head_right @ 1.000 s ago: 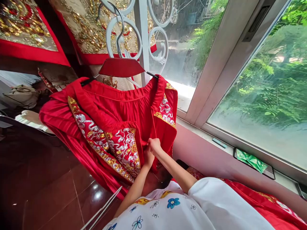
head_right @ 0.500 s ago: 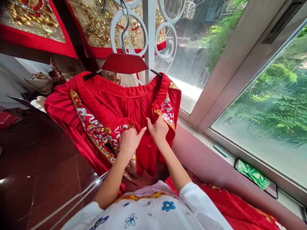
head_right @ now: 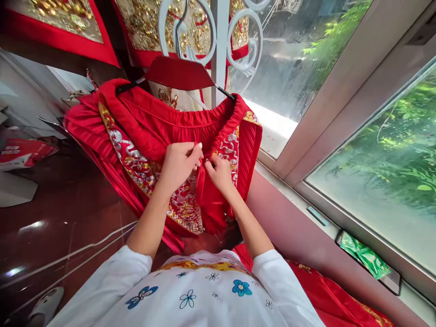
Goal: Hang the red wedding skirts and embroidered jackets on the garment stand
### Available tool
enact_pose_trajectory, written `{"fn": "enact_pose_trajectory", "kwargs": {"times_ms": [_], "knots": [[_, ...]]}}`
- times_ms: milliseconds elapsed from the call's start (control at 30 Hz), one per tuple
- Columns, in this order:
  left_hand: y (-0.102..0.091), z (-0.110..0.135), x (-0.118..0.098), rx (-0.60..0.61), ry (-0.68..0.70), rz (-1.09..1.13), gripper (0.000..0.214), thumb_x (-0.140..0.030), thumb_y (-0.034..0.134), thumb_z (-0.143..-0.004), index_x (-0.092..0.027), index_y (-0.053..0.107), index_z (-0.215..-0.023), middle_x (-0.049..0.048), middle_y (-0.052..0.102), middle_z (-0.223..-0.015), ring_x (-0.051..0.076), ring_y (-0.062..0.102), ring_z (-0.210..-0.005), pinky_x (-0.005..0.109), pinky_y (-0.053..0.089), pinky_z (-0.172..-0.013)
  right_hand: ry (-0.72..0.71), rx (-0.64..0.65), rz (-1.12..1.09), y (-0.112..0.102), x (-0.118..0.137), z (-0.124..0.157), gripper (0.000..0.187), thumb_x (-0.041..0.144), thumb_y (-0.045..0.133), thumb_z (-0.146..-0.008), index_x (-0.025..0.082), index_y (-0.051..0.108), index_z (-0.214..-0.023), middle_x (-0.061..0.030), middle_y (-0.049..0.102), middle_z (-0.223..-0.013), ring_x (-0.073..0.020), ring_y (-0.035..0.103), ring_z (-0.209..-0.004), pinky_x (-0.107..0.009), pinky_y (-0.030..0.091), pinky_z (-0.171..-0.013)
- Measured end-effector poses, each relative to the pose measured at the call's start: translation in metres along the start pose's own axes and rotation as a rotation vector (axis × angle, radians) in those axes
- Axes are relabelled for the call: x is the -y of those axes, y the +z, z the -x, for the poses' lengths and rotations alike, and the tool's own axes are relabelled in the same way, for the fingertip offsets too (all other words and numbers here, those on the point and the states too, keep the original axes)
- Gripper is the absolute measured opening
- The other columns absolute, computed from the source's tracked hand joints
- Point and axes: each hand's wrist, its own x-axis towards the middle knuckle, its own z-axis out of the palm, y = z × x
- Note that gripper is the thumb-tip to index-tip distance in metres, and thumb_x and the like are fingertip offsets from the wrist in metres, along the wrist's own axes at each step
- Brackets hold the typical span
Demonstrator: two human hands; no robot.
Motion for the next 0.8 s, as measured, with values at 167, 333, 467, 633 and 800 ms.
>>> {"fn": "enact_pose_trajectory", "kwargs": {"times_ms": [167,333,467,633,800], "knots": [[0.016,0.006,0.006,0.011,-0.083,0.045,0.039,-0.037,0.041,-0.088,-0.015,0.053,-0.058,-0.0003,0.052,-0.047,0.01,0.048,-0.047,0.021,0.035,-0.051,0.076,0.08,0.085,0.003,-0.021,0.018,0.028,0.039,0.043,-0.086,0.017,0.051,-0.07,0.0029,0.047,-0.057,-0.0098,0.038,-0.052,-0.023,0.027,-0.054],[0.009,0.02,0.009,-0.101,-0.112,0.098,0.035,-0.038,0.044,-0.083,-0.016,0.05,-0.057,0.0007,0.053,-0.058,0.011,0.05,-0.058,0.022,0.039,-0.057,0.372,0.189,0.446,0.007,-0.028,0.072,0.024,0.039,0.049,-0.087,0.017,0.058,-0.086,-0.0044,0.064,-0.078,-0.0142,0.055,-0.067,-0.022,0.032,-0.058],[-0.007,0.047,0.019,0.2,-0.28,0.438,0.023,-0.034,0.046,-0.074,-0.016,0.052,-0.059,0.0049,0.06,-0.071,0.015,0.057,-0.07,0.027,0.046,-0.068,0.534,0.36,0.49,0.02,-0.036,0.101,0.022,0.036,0.048,-0.089,0.018,0.061,-0.087,-0.0052,0.067,-0.081,-0.0164,0.061,-0.074,-0.023,0.035,-0.06],[0.022,0.095,0.066,0.808,-0.742,0.831,0.049,-0.049,0.022,-0.08,-0.016,0.053,-0.062,0.0097,0.056,-0.057,0.018,0.057,-0.049,0.034,0.048,-0.05,0.6,0.361,0.534,0.031,-0.057,0.092,0.024,0.029,0.044,-0.091,0.015,0.058,-0.106,-0.0095,0.067,-0.097,-0.0179,0.063,-0.084,-0.024,0.039,-0.065],[0.088,0.123,0.109,0.71,-0.91,0.627,0.035,-0.042,0.038,-0.084,-0.014,0.055,-0.097,0.009,0.064,-0.077,0.015,0.061,-0.058,0.026,0.049,-0.05,0.59,0.372,0.53,0.044,-0.069,0.077,0.023,0.031,0.045,-0.092,0.015,0.061,-0.097,-0.0102,0.068,-0.09,-0.0197,0.064,-0.082,-0.025,0.039,-0.064]]}}
